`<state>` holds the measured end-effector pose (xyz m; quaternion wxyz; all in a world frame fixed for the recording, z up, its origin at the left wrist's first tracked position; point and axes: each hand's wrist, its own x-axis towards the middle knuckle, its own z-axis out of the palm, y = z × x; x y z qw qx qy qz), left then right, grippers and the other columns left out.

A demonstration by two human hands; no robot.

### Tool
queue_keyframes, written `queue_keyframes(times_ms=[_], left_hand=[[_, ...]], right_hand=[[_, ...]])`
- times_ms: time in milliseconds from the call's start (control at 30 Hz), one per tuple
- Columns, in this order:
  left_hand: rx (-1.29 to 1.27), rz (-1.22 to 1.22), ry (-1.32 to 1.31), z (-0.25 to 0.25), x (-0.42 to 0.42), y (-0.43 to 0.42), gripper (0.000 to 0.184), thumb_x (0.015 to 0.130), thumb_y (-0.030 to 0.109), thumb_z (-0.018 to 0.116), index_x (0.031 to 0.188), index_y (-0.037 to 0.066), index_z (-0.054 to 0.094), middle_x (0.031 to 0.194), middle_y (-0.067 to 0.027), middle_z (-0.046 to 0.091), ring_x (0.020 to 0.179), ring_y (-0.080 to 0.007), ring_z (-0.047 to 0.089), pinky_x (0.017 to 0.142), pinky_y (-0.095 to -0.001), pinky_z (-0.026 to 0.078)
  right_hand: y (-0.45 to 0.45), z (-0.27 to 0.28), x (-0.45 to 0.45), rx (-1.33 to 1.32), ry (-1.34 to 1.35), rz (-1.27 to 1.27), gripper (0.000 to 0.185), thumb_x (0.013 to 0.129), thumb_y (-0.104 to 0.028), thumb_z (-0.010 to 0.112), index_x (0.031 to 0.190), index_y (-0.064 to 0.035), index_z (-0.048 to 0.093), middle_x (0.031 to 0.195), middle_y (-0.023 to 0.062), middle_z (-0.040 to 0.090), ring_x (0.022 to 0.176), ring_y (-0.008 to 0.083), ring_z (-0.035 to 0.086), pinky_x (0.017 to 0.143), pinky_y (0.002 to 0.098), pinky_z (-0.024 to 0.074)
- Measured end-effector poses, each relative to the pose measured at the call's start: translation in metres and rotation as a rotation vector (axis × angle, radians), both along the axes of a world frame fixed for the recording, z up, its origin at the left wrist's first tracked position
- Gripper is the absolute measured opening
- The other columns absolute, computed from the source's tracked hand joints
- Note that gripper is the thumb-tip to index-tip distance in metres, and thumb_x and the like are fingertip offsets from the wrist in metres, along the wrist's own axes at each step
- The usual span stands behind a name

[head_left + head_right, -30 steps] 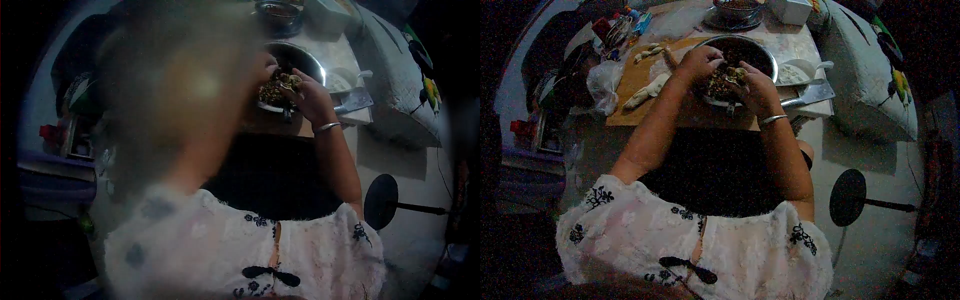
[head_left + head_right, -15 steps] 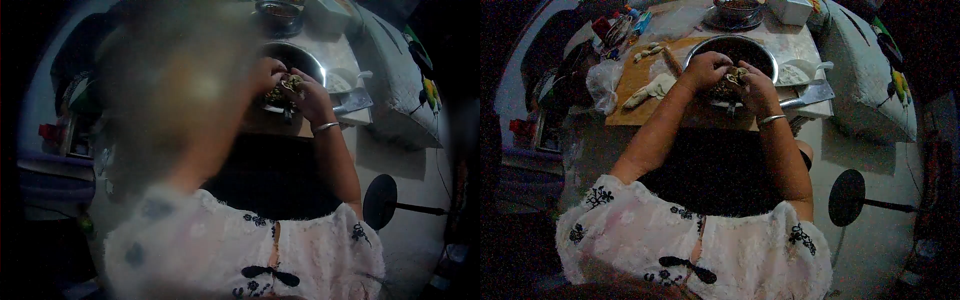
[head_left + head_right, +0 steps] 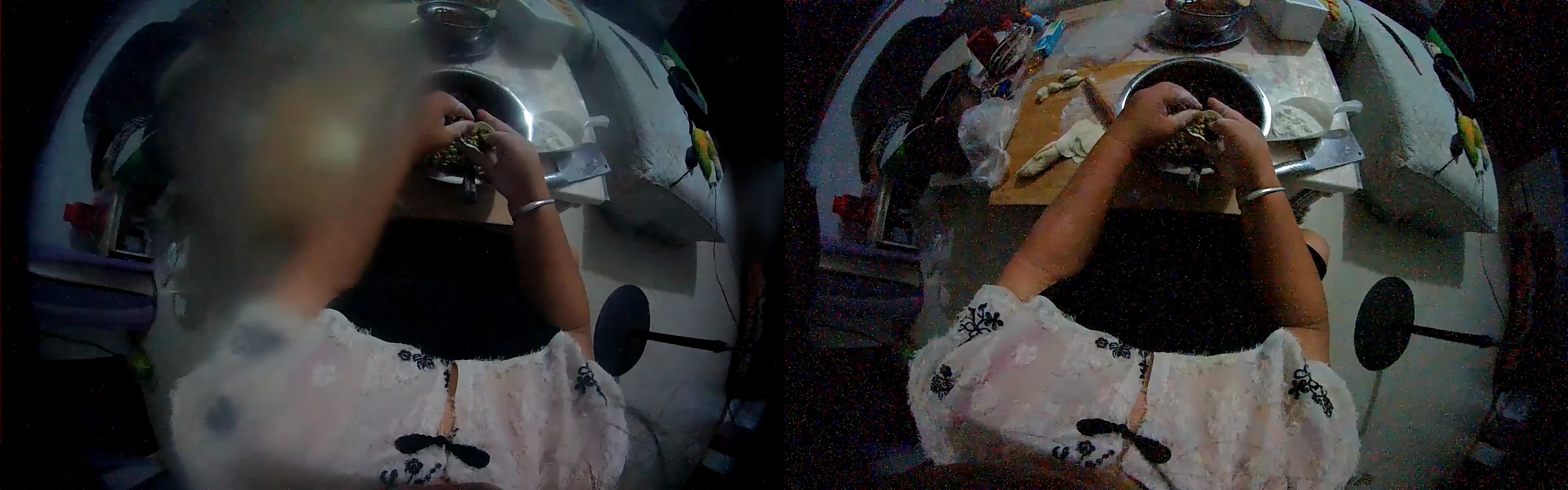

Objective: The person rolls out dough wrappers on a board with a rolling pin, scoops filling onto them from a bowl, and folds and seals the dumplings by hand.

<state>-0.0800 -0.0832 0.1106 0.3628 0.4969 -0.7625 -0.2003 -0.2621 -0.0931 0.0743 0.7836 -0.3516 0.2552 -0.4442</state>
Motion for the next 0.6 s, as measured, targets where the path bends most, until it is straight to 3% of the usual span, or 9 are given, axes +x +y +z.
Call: queue_keyframes(times_ms=[167, 200, 267, 300, 367, 400, 433, 500, 600], left_hand=[[0.036, 0.092, -0.093, 0.002, -0.003, 0.000, 0.016, 0.079, 0.013, 0.064, 0.094, 0.006, 0.065, 0.098, -0.0118, 0.064, 0.088, -0.0248, 0.063, 0.077, -0.0338, 0.050], [0.036, 0.092, -0.092, 0.002, -0.003, 0.000, 0.016, 0.079, 0.013, 0.064, 0.094, 0.006, 0.065, 0.098, -0.0118, 0.064, 0.088, -0.0248, 0.063, 0.077, -0.0338, 0.050], [-0.032, 0.378, -0.126, 0.000, -0.003, 0.002, 0.024, 0.078, 0.010, 0.064, 0.101, 0.007, 0.064, 0.106, -0.0132, 0.062, 0.095, -0.0243, 0.062, 0.081, -0.0337, 0.049], [-0.032, 0.377, -0.126, -0.002, 0.000, 0.001, 0.024, 0.078, 0.010, 0.064, 0.101, 0.007, 0.064, 0.106, -0.0132, 0.062, 0.095, -0.0243, 0.062, 0.081, -0.0337, 0.049], [-0.222, 0.169, -0.044, -0.011, 0.009, -0.005, 0.030, 0.078, 0.011, 0.065, 0.107, 0.008, 0.062, 0.113, -0.0136, 0.060, 0.101, -0.0247, 0.060, 0.087, -0.0339, 0.048], [-0.149, -0.026, 0.080, -0.015, 0.011, -0.009, 0.034, 0.076, 0.015, 0.069, 0.109, 0.009, 0.063, 0.119, -0.0124, 0.058, 0.107, -0.0255, 0.058, 0.091, -0.0348, 0.046], [-0.148, -0.025, 0.080, -0.012, 0.010, -0.006, 0.034, 0.076, 0.015, 0.069, 0.109, 0.009, 0.063, 0.119, -0.0124, 0.058, 0.107, -0.0255, 0.058, 0.091, -0.0348, 0.046], [-0.296, -0.256, -0.030, -0.008, 0.007, 0.000, 0.037, 0.073, 0.017, 0.074, 0.108, 0.011, 0.064, 0.119, -0.0107, 0.058, 0.108, -0.0255, 0.056, 0.090, -0.0357, 0.047], [-0.250, -0.301, 0.047, -0.006, 0.001, 0.007, 0.037, 0.070, 0.017, 0.076, 0.105, 0.012, 0.066, 0.117, -0.0092, 0.059, 0.108, -0.0238, 0.057, 0.090, -0.0348, 0.047]], right_hand=[[0.001, -0.001, -0.001, 0.016, -0.060, 0.032, 0.053, 0.079, -0.008, 0.053, 0.130, 0.0041, 0.041, 0.128, 0.0165, 0.045, 0.108, 0.0269, 0.052, 0.089, 0.0388, 0.0463], [0.004, -0.002, -0.002, -0.134, 0.010, 0.020, 0.052, 0.079, -0.007, 0.054, 0.128, 0.0045, 0.042, 0.127, 0.0162, 0.047, 0.107, 0.0262, 0.053, 0.089, 0.0382, 0.0469], [0.006, -0.001, -0.001, -0.285, 0.080, 0.006, 0.050, 0.079, -0.007, 0.054, 0.127, 0.0049, 0.043, 0.125, 0.0160, 0.049, 0.105, 0.0256, 0.055, 0.089, 0.0377, 0.0474], [0.004, 0.000, 0.001, -0.150, 0.022, 0.000, 0.048, 0.080, -0.006, 0.053, 0.126, 0.0052, 0.044, 0.122, 0.0155, 0.051, 0.103, 0.0247, 0.056, 0.088, 0.0365, 0.0481], [0.000, -0.001, 0.003, -0.016, -0.036, -0.006, 0.046, 0.081, -0.006, 0.052, 0.125, 0.0054, 0.045, 0.119, 0.0151, 0.054, 0.101, 0.0238, 0.057, 0.088, 0.0354, 0.0489], [-0.003, -0.004, 0.003, -0.034, -0.077, 0.046, 0.046, 0.081, -0.007, 0.051, 0.125, 0.0055, 0.045, 0.118, 0.0143, 0.055, 0.101, 0.0231, 0.057, 0.086, 0.0340, 0.0494], [-0.005, -0.005, 0.003, -0.052, -0.118, 0.097, 0.045, 0.082, -0.008, 0.050, 0.125, 0.0056, 0.045, 0.116, 0.0135, 0.056, 0.101, 0.0223, 0.058, 0.085, 0.0326, 0.0500], [-0.006, -0.003, -0.001, -0.061, -0.153, 0.146, 0.046, 0.082, -0.009, 0.049, 0.125, 0.0052, 0.045, 0.117, 0.0132, 0.056, 0.101, 0.0224, 0.057, 0.086, 0.0328, 0.0497], [-0.003, 0.004, -0.001, -0.074, -0.198, 0.217, 0.047, 0.082, -0.011, 0.050, 0.126, 0.0047, 0.044, 0.117, 0.0126, 0.055, 0.102, 0.0226, 0.057, 0.086, 0.0333, 0.0492]])
